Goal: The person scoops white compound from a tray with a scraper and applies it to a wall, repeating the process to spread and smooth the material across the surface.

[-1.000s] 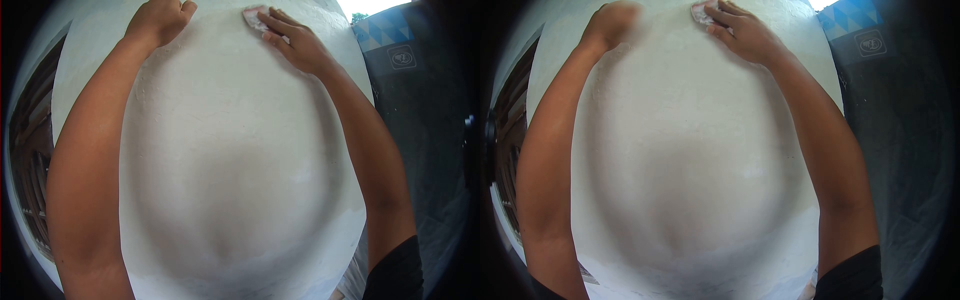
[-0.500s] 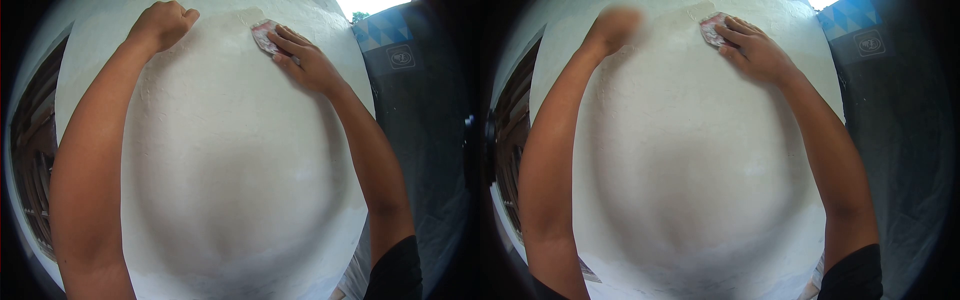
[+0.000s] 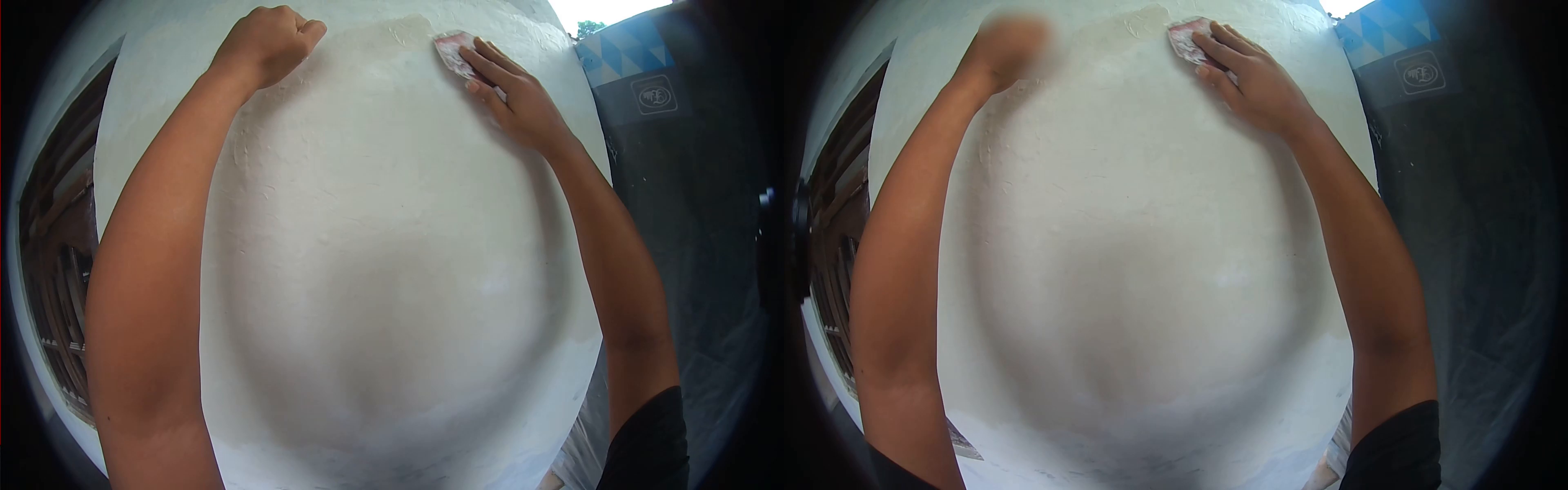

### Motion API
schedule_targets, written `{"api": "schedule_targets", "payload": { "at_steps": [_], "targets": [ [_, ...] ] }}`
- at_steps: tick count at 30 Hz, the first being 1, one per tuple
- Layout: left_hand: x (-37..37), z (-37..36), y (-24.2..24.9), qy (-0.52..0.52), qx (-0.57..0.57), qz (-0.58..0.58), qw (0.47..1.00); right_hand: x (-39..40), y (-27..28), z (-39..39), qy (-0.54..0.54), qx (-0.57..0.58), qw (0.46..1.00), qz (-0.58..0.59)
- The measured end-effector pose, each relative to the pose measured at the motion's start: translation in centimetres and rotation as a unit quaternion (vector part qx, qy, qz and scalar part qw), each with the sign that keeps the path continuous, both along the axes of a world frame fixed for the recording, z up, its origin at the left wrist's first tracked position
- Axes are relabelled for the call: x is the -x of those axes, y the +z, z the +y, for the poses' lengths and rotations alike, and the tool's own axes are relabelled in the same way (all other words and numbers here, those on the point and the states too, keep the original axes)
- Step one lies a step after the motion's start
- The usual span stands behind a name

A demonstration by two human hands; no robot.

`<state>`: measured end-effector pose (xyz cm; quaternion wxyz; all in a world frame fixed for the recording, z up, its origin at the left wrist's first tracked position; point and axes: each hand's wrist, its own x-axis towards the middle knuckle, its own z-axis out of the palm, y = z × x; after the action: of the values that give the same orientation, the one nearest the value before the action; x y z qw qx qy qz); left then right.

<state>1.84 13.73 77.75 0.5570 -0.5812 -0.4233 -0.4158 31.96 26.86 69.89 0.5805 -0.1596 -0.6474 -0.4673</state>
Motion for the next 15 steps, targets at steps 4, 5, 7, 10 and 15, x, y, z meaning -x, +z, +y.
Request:
{"api": "schedule_targets", "payload": {
  "at_steps": [4, 5, 7, 10, 15],
  "targets": [
    [0.1, 0.3, 0.4, 0.008, -0.004, -0.023, 1.000, 0.9, 1.2, -0.4, -0.005, -0.023, 1.000, -0.018],
    [0.1, 0.3, 0.5, 0.009, 0.006, -0.023, 1.000, 0.8, 0.9, -0.1, -0.016, -0.017, 0.999, -0.023],
    [0.3, 0.3, 0.6, 0.009, 0.016, -0.023, 1.000, 0.0, 0.2, 0.2, -0.028, -0.011, 0.999, -0.029],
    [0.3, 0.1, 0.5, 0.010, 0.015, -0.009, 1.000, -1.3, 0.0, -0.2, -0.019, -0.014, 1.000, -0.010],
    [0.6, 0.7, 0.9, 0.011, -0.019, 0.013, 1.000, 2.0, 2.3, -1.2, 0.009, -0.036, 0.999, -0.017]
  ]
}}
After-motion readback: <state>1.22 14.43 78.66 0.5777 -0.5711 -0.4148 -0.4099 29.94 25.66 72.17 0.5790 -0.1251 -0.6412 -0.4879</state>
